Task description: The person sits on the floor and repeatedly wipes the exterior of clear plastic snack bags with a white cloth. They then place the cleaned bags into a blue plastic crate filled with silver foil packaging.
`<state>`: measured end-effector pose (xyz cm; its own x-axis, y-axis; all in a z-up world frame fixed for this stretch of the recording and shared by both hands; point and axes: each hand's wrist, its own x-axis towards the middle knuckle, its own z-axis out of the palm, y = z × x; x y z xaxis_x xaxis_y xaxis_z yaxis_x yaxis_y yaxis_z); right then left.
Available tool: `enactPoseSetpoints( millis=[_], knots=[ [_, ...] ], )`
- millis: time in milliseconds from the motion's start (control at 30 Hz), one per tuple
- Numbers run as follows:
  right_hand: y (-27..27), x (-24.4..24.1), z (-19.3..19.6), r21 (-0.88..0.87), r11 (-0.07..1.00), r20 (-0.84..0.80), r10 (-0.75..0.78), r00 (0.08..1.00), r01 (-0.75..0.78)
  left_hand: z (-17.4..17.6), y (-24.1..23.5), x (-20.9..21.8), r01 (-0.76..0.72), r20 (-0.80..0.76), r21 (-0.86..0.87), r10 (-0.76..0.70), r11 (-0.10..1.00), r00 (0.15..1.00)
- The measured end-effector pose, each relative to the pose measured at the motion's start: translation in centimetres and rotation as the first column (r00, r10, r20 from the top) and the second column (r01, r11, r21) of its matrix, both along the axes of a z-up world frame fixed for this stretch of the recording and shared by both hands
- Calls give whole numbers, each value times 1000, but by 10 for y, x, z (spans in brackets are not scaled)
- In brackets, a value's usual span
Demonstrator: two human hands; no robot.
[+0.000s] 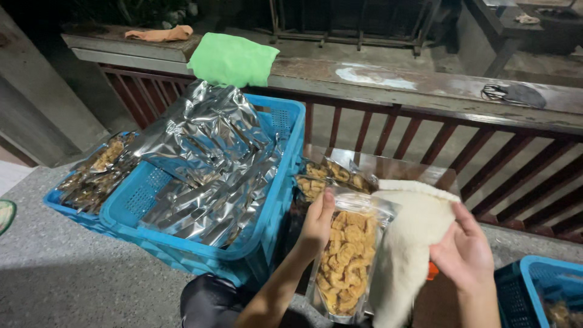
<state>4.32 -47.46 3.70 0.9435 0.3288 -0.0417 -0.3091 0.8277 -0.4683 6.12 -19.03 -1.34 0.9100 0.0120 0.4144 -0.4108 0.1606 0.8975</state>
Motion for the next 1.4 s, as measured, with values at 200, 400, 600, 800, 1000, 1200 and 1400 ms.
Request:
enactPoseSetpoints(
  millis=[200, 400, 600, 800, 1000, 1200, 1400],
  knots=[
    [-16, 8, -61, -152, 987, 89, -43, 995, 56, 22, -1, -12, 44, -7, 76, -43, 996, 999],
    [-5, 17, -146, -552, 826, 65, -92, 994, 113, 21, -4, -19, 30, -41, 74, -27, 997, 999],
    [22, -10, -167, -745, 620, 227, -115, 967, 248, 3, -21, -4, -62, -29, -122, 59, 991, 998],
    [66, -24, -168, -543, 798, 90, -255, 963, 263, 2, -35, -11, -97, -25, -118, 94, 988, 995],
    [81, -30, -140, -534, 807, 121, -223, 967, 253, 22, -31, -13, -177, -38, -25, 176, 984, 984],
    [91, -35, -117, -353, 905, -66, -278, 958, 238, 18, -32, -18, -135, -25, 6, 135, 991, 991],
    [69, -29, -113, -286, 858, 229, -372, 900, 427, -22, -30, 8, -233, -67, 106, 241, 967, 968]
  ],
)
